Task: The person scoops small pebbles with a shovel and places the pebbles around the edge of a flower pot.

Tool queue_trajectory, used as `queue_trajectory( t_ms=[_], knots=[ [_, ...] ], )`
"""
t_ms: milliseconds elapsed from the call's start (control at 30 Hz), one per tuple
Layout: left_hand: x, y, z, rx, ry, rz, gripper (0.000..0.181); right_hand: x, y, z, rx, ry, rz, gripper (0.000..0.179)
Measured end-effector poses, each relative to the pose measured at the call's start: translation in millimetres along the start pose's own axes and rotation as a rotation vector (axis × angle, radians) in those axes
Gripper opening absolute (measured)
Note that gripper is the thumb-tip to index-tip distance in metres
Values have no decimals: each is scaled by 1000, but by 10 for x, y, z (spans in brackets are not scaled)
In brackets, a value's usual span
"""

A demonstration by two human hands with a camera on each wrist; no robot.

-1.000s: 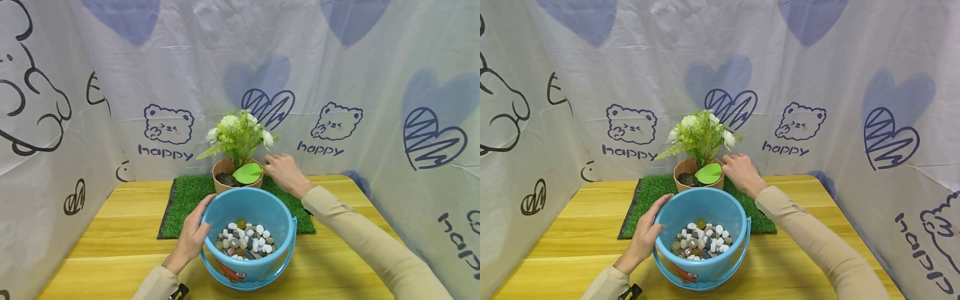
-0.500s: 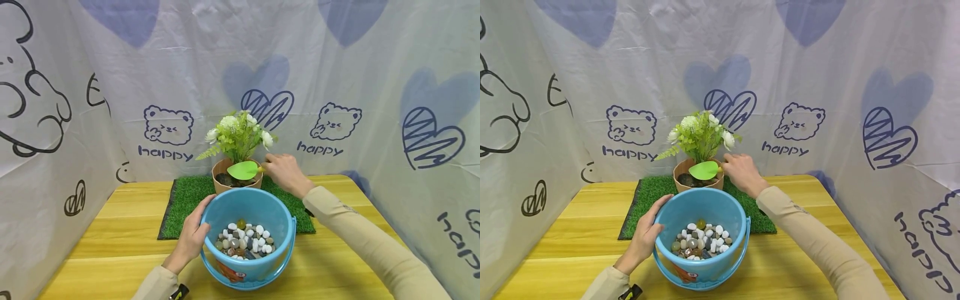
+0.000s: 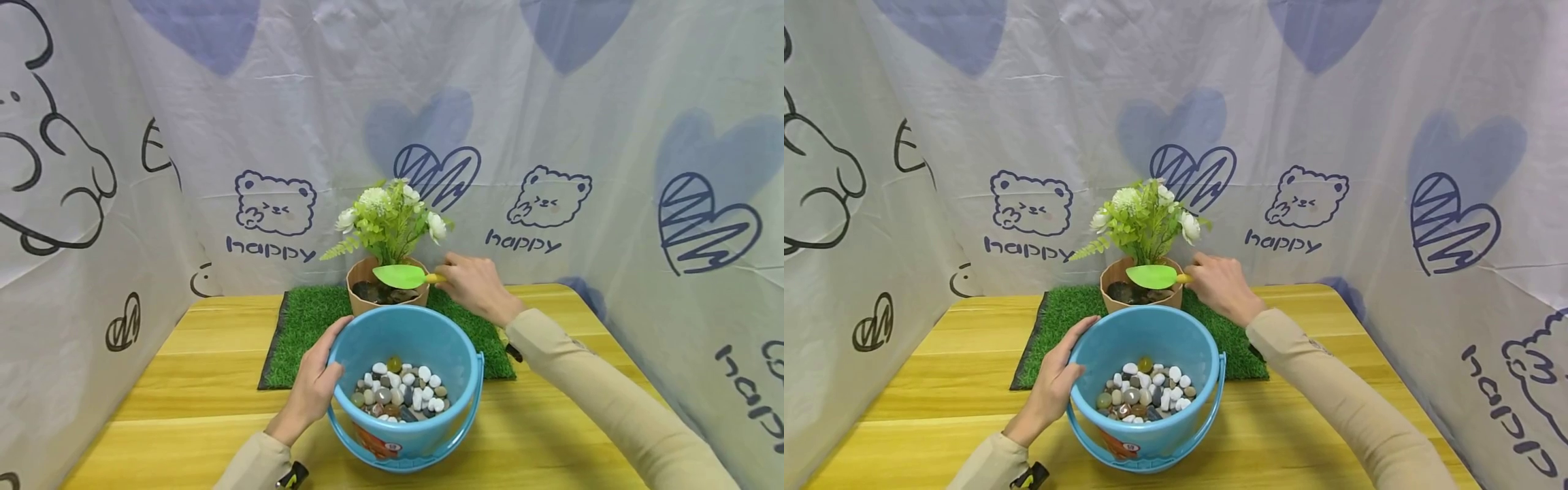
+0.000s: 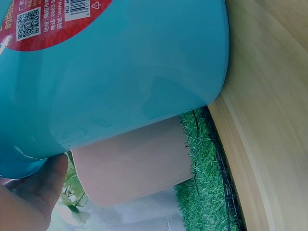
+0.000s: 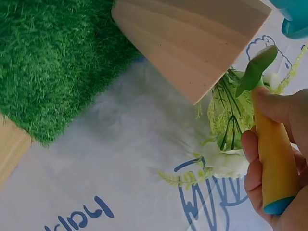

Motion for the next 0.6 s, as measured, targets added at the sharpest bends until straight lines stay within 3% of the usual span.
queue_trajectory(
  t_ms=[300, 600],
  knots=[
    [9, 10, -7, -1, 0, 6, 71, -102, -21, 0, 95, 35, -82, 24],
    [1, 10, -6, -3, 4, 40, 71, -208, -92, 47, 136, 7, -144, 24]
  ],
)
Point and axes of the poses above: each hand's wrist, its own x-axis towards the middle knuckle, its own z-axis out of the back of the hand, y = z × x, the point moved 7 cm from there along x, towards the middle knuckle, and after that the axes turned 7 degrees about x, right-handed, at the moved point
